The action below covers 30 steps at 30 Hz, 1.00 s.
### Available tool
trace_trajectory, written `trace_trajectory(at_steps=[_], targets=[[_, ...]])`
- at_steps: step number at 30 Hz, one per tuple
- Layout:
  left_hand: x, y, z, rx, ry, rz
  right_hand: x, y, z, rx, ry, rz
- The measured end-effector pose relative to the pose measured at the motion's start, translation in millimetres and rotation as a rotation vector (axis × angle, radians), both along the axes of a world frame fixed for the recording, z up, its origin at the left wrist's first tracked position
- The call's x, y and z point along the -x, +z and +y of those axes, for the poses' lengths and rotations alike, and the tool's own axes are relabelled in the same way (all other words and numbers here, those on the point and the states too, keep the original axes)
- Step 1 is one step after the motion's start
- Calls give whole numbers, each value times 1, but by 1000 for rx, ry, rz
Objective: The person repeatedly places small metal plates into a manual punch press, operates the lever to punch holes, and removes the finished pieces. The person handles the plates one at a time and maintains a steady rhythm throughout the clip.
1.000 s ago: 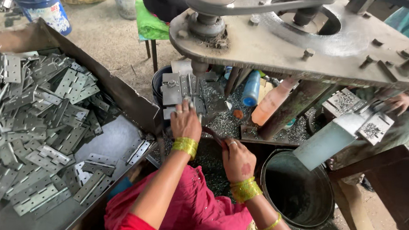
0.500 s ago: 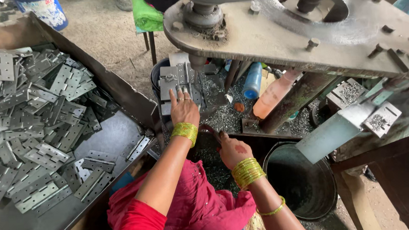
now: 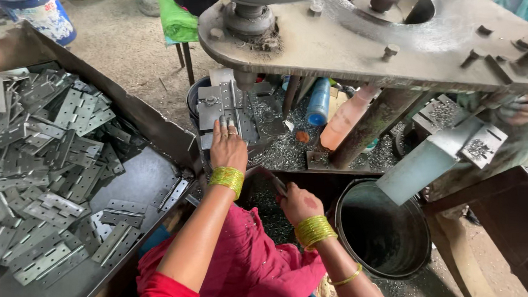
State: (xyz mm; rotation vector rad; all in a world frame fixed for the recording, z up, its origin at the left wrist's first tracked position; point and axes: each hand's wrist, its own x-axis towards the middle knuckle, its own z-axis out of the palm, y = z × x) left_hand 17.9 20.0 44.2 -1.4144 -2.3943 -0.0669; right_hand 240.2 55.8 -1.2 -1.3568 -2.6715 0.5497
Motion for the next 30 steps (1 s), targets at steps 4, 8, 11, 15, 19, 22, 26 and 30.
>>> trace_trajectory(at_steps=[4,8,11,15,19,22,26,30], targets=[[-2,0,10,126,43,54,-2,-7,-4,3,-13,44],[-1,-5,8,27,24,-52,-19,-45,-25,85,-91,105],[3,-3,0,-137,-44,-38,-15,-57,-23,121,-118,146],[11,6,10,59,11,-138,-11,-36,-3,32,-35,99],[18,9,30,59,71,-164,-3,-21,13,30,-28,34],[17,7,32,35,82,-140,-8,-41,3,65,-66,98],[12,12,17,50,79,-122,-26,-80,-18,73,-98,144],[14,29,11,105,60,-171,-22,-73,-8,-9,-95,252]])
